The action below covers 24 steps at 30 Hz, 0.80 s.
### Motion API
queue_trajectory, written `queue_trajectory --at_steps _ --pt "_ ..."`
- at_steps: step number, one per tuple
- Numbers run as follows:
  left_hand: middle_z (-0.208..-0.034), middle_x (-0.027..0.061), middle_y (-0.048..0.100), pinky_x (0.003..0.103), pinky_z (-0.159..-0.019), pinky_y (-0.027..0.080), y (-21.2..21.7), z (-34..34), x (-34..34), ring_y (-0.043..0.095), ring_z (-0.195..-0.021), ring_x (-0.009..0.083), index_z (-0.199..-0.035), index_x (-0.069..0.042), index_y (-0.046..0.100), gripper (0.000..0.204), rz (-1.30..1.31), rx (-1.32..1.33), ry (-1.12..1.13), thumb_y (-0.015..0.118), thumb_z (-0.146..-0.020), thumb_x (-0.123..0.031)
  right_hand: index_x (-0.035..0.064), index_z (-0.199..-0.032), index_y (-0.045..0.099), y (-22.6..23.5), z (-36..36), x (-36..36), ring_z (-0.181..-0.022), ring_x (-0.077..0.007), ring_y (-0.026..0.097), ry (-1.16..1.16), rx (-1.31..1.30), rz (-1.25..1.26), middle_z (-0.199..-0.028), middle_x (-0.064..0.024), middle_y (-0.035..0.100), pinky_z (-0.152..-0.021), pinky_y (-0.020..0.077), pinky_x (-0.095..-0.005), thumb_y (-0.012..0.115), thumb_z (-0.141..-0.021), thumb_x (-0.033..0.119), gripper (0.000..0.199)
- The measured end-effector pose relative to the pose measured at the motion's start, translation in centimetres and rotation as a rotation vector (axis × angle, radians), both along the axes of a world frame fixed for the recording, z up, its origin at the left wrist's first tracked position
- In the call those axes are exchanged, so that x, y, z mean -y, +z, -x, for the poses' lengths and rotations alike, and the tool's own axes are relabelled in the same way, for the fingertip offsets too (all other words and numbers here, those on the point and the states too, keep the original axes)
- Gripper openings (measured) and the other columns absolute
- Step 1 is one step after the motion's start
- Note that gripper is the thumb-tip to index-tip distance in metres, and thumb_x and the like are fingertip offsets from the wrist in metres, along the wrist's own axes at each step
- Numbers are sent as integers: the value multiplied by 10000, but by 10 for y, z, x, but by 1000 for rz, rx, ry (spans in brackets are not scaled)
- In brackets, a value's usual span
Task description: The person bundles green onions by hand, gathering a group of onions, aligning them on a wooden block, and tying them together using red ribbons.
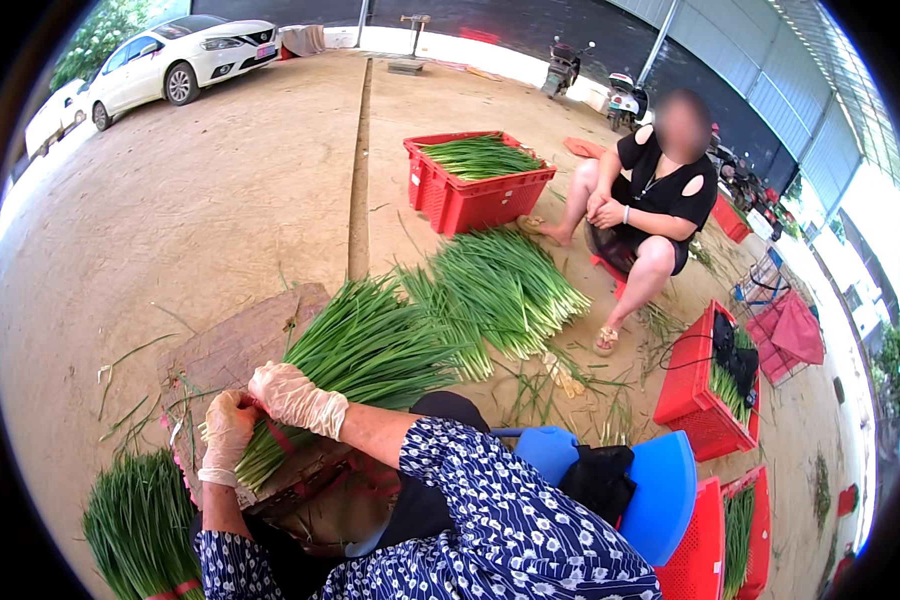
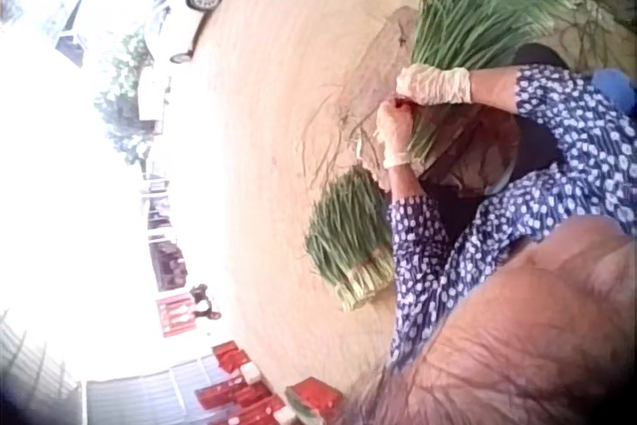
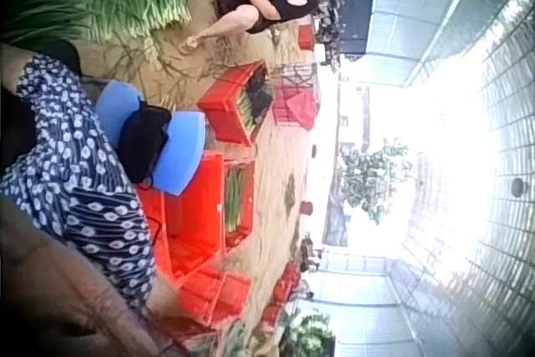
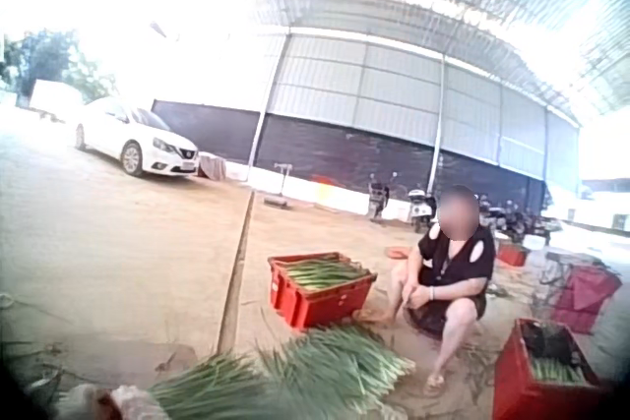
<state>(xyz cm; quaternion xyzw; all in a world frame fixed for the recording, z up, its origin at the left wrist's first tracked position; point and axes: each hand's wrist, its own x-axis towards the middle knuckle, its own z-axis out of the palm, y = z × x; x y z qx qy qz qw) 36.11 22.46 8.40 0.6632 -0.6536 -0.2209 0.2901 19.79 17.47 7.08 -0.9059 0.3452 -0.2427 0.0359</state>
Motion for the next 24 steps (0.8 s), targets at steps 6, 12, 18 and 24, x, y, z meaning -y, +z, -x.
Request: queue_trajectory --at_steps 6,12,18,24 --pt "-772 209 601 459 -675 474 -19 -1 6 602 -760 392 -725 -16 633 73 346 270 -10 663 -754 -76 88 -796 666 7 -1 -9 -804 -298 652 2 20 83 -811 -124 655 -716 514 -405 608 -792 187 115" --pt "-820 219 615 463 -702 486 -16 2 7 611 -791 410 -758 -17 637 92 350 340 66 640 -796 -101 67 -753 659 0 -2 -16 -693 -310 656 -5 40 107 -725 -137 653 -638 517 -423 602 -745 163 112" --pt "-852 207 626 478 -692 495 -18 -2 9 624 -794 409 -771 -34 631 94 272 397 123 657 -806 -118 31 -756 670 12 3 -38 -624 -344 665 12 9 37 -684 -193 656 -568 517 -458 594 -748 153 144" --pt "-864 204 631 486 -692 504 -11 10 5 635 -798 407 -793 -45 645 114 222 458 118 689 -808 -150 34 -730 615 -1 3 -45 -570 -334 644 19 -63 -83 -638 -179 625 -526 509 -447 579 -747 119 94"
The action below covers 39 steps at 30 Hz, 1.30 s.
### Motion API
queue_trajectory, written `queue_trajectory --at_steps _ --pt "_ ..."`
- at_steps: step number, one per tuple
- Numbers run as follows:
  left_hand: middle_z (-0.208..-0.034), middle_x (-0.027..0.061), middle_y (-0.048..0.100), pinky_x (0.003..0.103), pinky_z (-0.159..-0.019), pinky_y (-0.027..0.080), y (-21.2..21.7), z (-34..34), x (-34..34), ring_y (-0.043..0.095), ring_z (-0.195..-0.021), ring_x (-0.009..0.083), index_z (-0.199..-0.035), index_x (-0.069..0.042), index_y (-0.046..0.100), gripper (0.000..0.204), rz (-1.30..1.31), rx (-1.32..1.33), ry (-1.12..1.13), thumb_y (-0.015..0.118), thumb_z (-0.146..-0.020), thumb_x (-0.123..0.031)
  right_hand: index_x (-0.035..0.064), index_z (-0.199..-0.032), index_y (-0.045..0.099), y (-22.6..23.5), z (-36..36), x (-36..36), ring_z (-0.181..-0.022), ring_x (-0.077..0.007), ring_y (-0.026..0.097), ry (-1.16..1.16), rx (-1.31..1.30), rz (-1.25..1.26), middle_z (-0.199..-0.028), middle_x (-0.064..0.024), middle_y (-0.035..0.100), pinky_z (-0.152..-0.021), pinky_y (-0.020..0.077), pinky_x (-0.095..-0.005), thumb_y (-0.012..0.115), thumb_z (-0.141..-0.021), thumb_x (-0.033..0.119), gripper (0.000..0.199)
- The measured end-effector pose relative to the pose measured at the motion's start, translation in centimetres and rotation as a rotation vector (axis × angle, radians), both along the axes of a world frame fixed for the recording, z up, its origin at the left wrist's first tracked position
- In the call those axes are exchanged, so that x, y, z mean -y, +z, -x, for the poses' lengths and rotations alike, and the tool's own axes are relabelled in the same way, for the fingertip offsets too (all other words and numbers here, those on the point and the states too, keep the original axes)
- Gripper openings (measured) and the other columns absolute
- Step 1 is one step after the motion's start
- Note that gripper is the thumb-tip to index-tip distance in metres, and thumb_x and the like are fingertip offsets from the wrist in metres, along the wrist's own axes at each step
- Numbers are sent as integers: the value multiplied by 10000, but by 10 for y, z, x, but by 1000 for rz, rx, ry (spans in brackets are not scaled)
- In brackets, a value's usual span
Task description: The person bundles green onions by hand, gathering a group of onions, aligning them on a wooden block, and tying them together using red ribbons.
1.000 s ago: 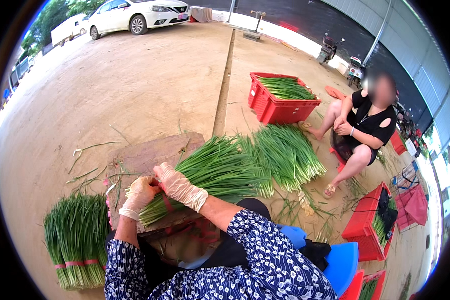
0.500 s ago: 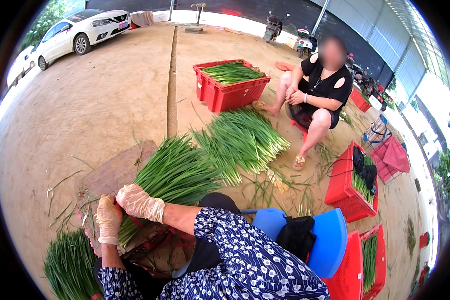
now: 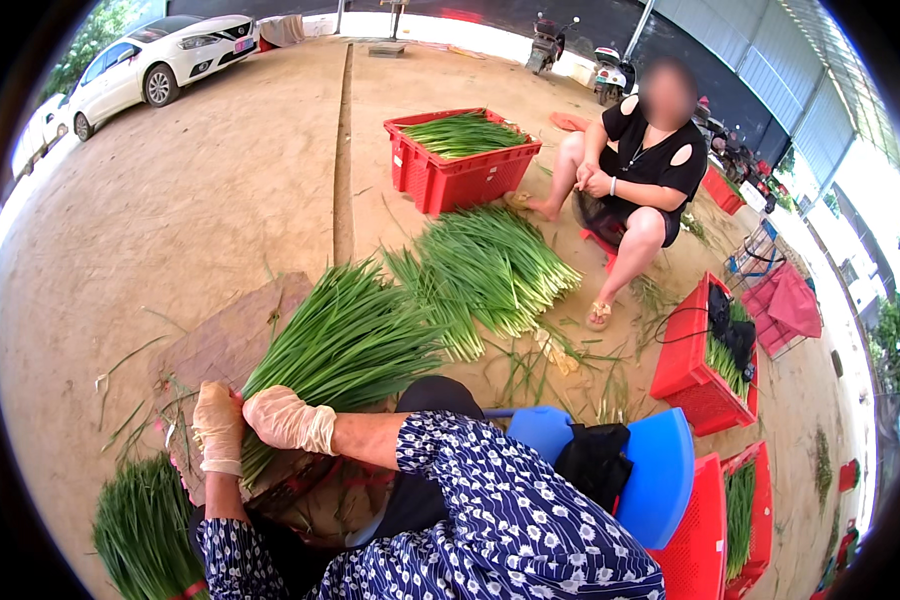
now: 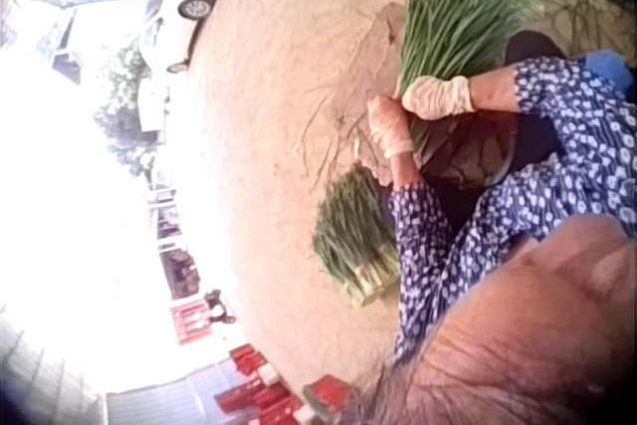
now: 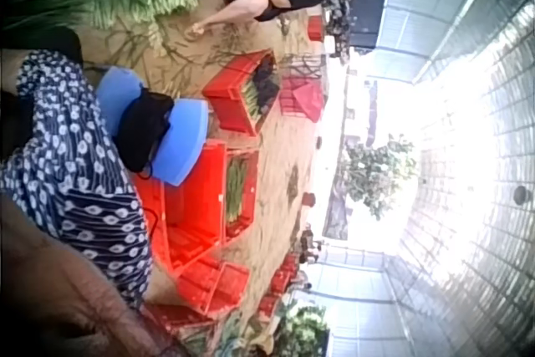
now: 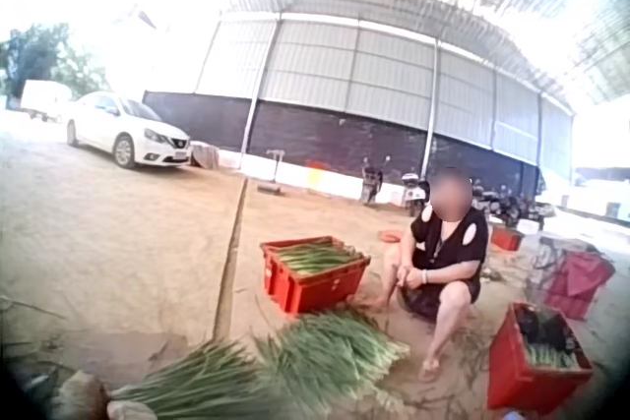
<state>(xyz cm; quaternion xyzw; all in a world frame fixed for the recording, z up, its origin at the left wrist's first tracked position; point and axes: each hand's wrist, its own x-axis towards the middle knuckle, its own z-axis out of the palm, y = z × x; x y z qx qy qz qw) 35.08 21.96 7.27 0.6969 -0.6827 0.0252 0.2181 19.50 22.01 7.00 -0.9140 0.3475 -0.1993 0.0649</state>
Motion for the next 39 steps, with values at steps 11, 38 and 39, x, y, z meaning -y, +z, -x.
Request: queue_trajectory --at_steps 11,38,39 --pt "-805 195 710 408 -762 528 37 5 1 697 -808 329 -838 -31 745 215 -275 -475 40 735 -765 -233 22 -745 614 -9 2 -3 -606 -348 663 -72 174 -1 -668 -186 641 -535 518 -439 618 -739 98 76" --pt "-805 195 651 477 -762 499 3 8 15 628 -826 386 -737 -21 704 246 18 27 -87 722 -784 -262 61 -685 674 6 1 3 -558 -363 672 -18 -5 -146 -601 -201 647 -493 525 -473 625 -750 164 131" --pt "-817 191 655 463 -780 504 1 9 15 627 -861 381 -753 -20 710 251 17 60 -63 724 -788 -269 58 -696 670 5 4 -1 -558 -370 670 -17 89 -154 -610 -207 648 -493 525 -474 625 -758 147 118"
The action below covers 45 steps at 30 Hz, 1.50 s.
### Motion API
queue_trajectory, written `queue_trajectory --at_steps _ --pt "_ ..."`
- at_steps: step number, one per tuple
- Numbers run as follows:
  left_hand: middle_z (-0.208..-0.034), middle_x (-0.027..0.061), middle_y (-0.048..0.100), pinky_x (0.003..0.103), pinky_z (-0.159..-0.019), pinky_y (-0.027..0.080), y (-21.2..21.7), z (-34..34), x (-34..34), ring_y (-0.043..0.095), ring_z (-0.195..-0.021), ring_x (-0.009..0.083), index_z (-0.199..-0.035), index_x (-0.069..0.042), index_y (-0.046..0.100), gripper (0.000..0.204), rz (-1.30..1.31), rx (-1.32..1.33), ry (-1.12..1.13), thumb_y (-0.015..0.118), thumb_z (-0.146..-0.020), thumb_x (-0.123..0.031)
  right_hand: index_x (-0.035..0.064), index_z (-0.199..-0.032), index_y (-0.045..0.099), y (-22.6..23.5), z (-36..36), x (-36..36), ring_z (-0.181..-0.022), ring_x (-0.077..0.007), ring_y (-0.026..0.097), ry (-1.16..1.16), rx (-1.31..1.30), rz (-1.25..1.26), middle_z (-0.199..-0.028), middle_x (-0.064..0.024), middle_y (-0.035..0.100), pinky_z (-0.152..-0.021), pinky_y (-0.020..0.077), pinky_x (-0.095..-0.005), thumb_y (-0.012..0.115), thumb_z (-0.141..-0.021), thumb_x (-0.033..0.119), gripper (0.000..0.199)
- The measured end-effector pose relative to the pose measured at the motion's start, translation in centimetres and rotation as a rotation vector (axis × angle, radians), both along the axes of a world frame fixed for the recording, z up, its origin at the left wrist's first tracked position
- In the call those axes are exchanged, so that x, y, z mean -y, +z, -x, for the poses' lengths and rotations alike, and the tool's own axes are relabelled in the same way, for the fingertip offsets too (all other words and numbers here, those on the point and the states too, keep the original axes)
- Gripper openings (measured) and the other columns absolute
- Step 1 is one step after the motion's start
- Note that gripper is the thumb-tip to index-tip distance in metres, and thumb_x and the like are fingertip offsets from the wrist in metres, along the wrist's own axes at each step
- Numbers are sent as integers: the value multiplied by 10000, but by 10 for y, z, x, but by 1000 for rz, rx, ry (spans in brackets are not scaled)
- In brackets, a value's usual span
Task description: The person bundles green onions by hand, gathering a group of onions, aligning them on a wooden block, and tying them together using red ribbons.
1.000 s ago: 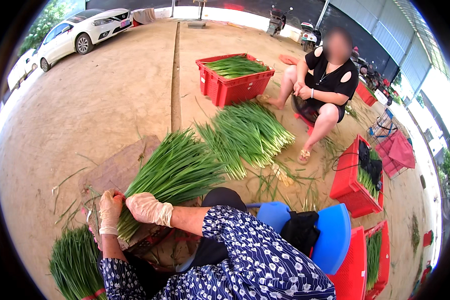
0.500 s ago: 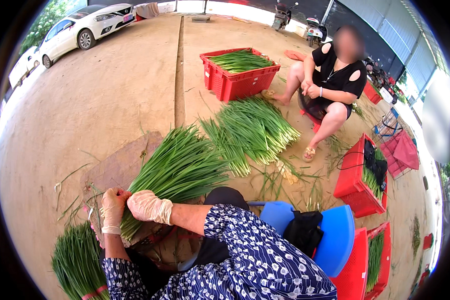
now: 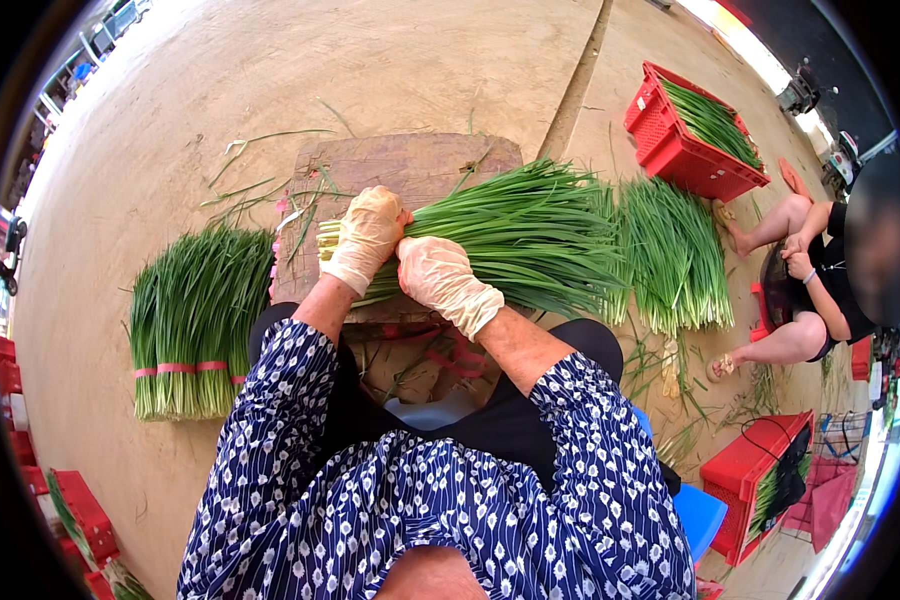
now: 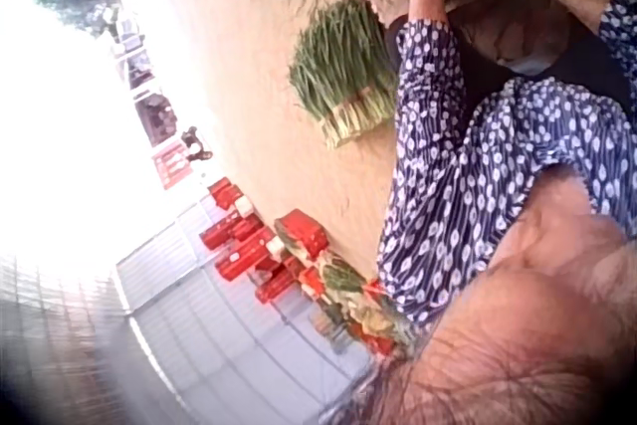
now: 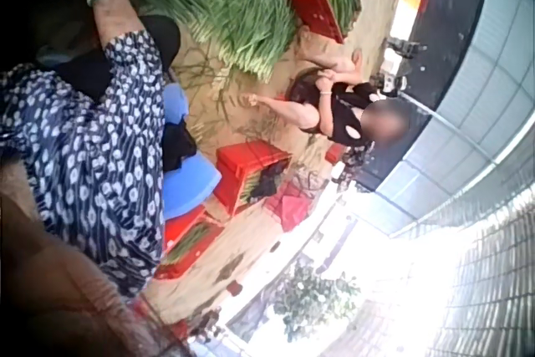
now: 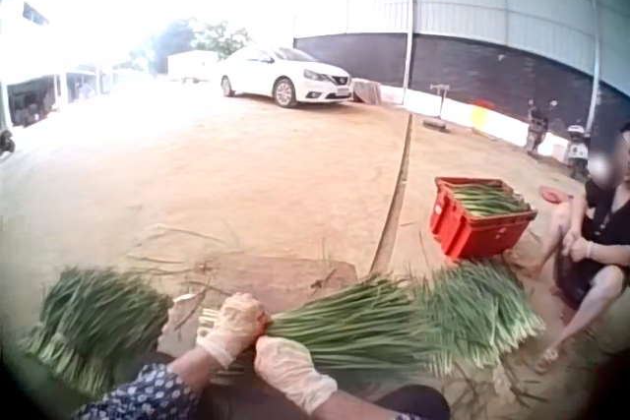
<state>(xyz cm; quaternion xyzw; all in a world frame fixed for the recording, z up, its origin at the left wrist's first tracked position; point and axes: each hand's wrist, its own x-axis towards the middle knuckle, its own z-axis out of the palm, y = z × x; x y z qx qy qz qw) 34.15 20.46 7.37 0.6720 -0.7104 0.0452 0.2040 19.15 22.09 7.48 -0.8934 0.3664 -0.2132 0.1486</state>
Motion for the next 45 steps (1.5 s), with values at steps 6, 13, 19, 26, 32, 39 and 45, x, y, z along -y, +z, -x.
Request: queue_trajectory --at_steps 6,13,19,26,32,39,45 --pt "-1099 195 672 458 -936 473 9 -3 -3 599 -1109 387 -1175 -62 666 378 -101 -202 150 676 -873 -291 28 -734 713 10 10 -47 -650 -385 683 74 -108 -174 -667 -206 668 -598 544 -453 651 -884 352 363" --pt "-1113 233 682 454 -945 479 13 -13 1 636 -1093 388 -1215 -25 645 498 -454 -182 51 457 -984 -425 4 -1184 609 -17 39 -60 -893 -276 649 -201 299 -1461 -1045 -173 643 -707 545 -371 683 -879 545 626" --pt "-996 293 680 478 -892 494 22 -5 -21 636 -1045 443 -988 14 716 767 -712 -252 -79 392 -943 -680 100 -1390 479 -49 58 -67 -1249 -380 502 -218 1189 -1912 -1359 -142 549 -999 420 -634 751 -844 473 715" --pt "-852 262 705 447 -732 521 30 3 -59 717 -869 331 -963 52 708 847 -801 -418 -36 560 -819 -770 87 -1268 611 -76 33 -62 -1203 -245 567 -345 1432 -1653 -1256 -81 647 -1038 429 -482 757 -876 329 483" --pt "-769 131 704 372 -670 512 43 -4 -63 676 -744 192 -961 21 693 658 -521 -603 -68 767 -762 -602 2 -1178 642 -6 31 -55 -963 -135 632 -253 1367 -1173 -1113 -43 677 -873 515 -282 861 -786 191 487" --pt "-928 107 688 366 -767 525 90 10 -49 651 -878 185 -1181 27 596 773 -72 -842 -225 859 -699 -517 22 -1189 606 57 44 3 -914 -154 658 82 1159 -697 -1104 -43 678 -805 558 -284 841 -786 106 473" --pt "-1252 75 603 323 -969 491 78 19 -29 559 -1123 157 -1353 12 491 801 130 -1075 -357 908 -674 -73 21 -1313 493 35 36 56 -1095 -199 598 140 1067 -651 -1233 -81 617 -951 506 -348 935 -636 160 820"
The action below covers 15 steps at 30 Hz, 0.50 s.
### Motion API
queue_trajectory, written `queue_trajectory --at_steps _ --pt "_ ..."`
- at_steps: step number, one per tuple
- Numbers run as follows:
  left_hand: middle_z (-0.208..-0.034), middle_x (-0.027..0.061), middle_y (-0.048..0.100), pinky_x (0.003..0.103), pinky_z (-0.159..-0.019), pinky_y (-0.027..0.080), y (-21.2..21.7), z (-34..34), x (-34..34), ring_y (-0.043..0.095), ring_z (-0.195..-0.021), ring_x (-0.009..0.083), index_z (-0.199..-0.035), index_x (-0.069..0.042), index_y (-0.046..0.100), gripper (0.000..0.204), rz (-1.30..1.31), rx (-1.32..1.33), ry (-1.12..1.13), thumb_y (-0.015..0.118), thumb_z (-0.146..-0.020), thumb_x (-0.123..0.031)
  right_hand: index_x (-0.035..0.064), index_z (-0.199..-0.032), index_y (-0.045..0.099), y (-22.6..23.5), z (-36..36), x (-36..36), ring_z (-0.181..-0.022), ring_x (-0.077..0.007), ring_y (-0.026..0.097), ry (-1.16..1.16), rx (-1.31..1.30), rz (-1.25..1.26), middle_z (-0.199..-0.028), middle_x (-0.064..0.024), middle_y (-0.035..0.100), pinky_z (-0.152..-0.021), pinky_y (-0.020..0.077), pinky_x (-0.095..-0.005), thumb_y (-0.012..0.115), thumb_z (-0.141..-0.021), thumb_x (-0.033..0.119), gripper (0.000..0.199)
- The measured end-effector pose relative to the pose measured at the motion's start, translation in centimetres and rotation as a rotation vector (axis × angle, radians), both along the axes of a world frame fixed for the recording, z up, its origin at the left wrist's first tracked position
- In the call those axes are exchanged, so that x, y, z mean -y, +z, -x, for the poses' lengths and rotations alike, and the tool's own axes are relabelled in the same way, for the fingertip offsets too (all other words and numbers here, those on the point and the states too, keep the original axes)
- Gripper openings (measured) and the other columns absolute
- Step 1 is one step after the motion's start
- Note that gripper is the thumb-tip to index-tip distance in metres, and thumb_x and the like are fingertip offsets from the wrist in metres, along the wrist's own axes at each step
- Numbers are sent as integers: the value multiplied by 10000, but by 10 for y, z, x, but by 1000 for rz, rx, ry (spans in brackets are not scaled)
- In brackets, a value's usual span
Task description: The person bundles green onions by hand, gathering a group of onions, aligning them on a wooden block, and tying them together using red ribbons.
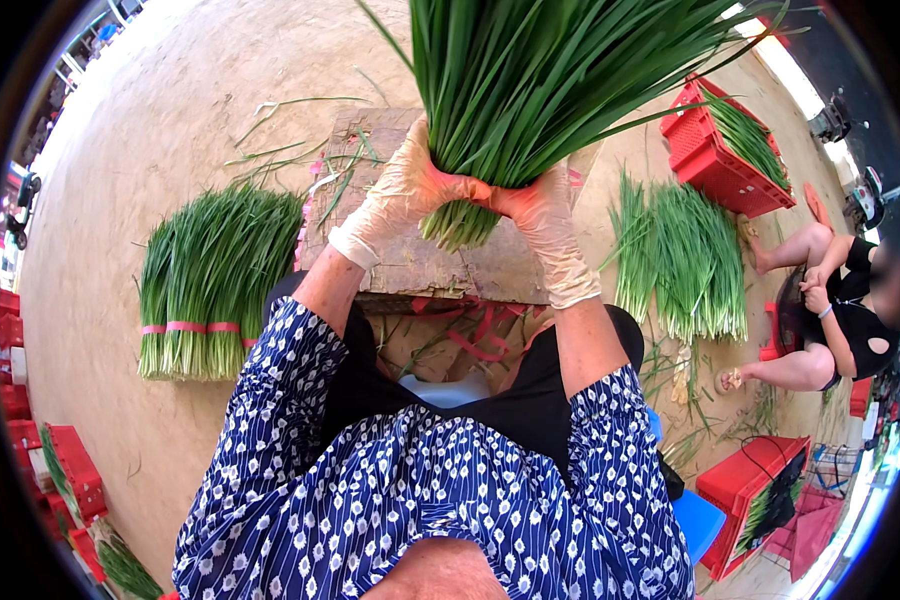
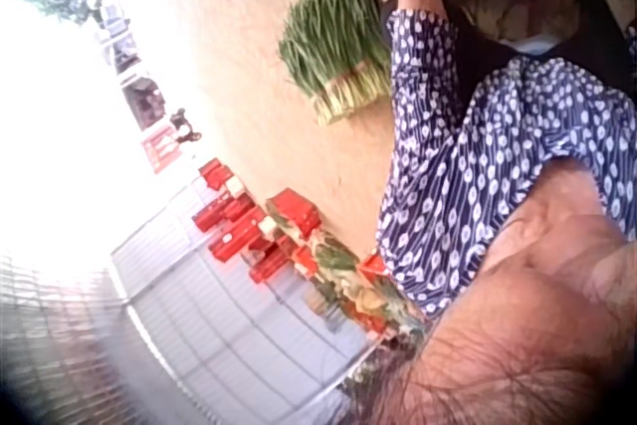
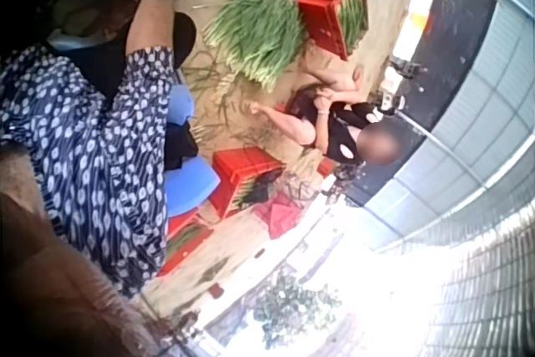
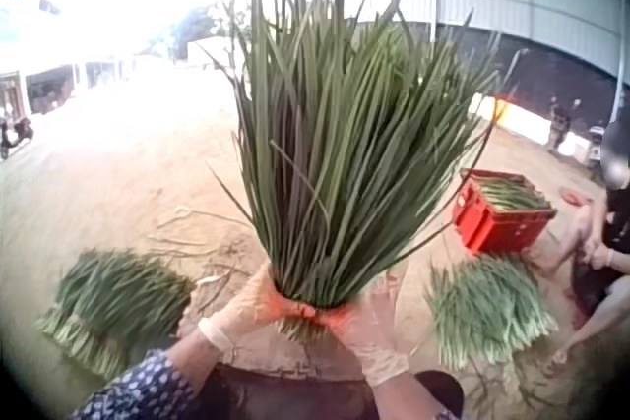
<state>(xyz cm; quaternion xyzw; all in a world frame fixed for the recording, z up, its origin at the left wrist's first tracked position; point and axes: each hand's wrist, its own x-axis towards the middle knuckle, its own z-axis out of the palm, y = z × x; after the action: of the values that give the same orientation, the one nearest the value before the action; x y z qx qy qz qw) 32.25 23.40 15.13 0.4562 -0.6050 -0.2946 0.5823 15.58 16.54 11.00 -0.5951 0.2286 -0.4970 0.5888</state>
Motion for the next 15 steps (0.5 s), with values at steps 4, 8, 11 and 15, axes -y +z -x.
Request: queue_trajectory --at_steps 4,8,11,15 --pt "-984 46 718 321 -797 551 -11 -20 2 635 -908 129 -1102 0 684 485 -357 106 10 893 -668 -62 28 -1415 388 -13 -15 -14 -1206 -221 535 73 34 45 -1334 -101 545 -1048 450 -366 927 -646 146 946" --pt "-994 71 723 327 -810 538 21 -5 -19 646 -918 144 -1070 8 684 495 -308 364 154 917 -665 -154 14 -1388 420 -17 -12 -6 -1162 -223 567 -19 -87 167 -1291 -105 581 -1003 481 -356 926 -667 175 895" --pt "-1012 86 727 333 -836 541 6 -13 -20 658 -903 153 -1143 17 614 613 -103 152 168 925 -668 -214 -6 -1316 509 13 -15 -23 -1083 -220 613 17 -68 189 -1184 -93 648 -944 510 -344 921 -686 205 781" --pt "-1003 72 703 305 -836 514 29 -12 -30 625 -932 140 -1176 39 591 602 -108 51 -15 832 -800 -366 -3 -1134 655 33 -3 -30 -964 -159 644 32 -228 13 -1040 -62 695 -844 528 -328 830 -805 262 457"
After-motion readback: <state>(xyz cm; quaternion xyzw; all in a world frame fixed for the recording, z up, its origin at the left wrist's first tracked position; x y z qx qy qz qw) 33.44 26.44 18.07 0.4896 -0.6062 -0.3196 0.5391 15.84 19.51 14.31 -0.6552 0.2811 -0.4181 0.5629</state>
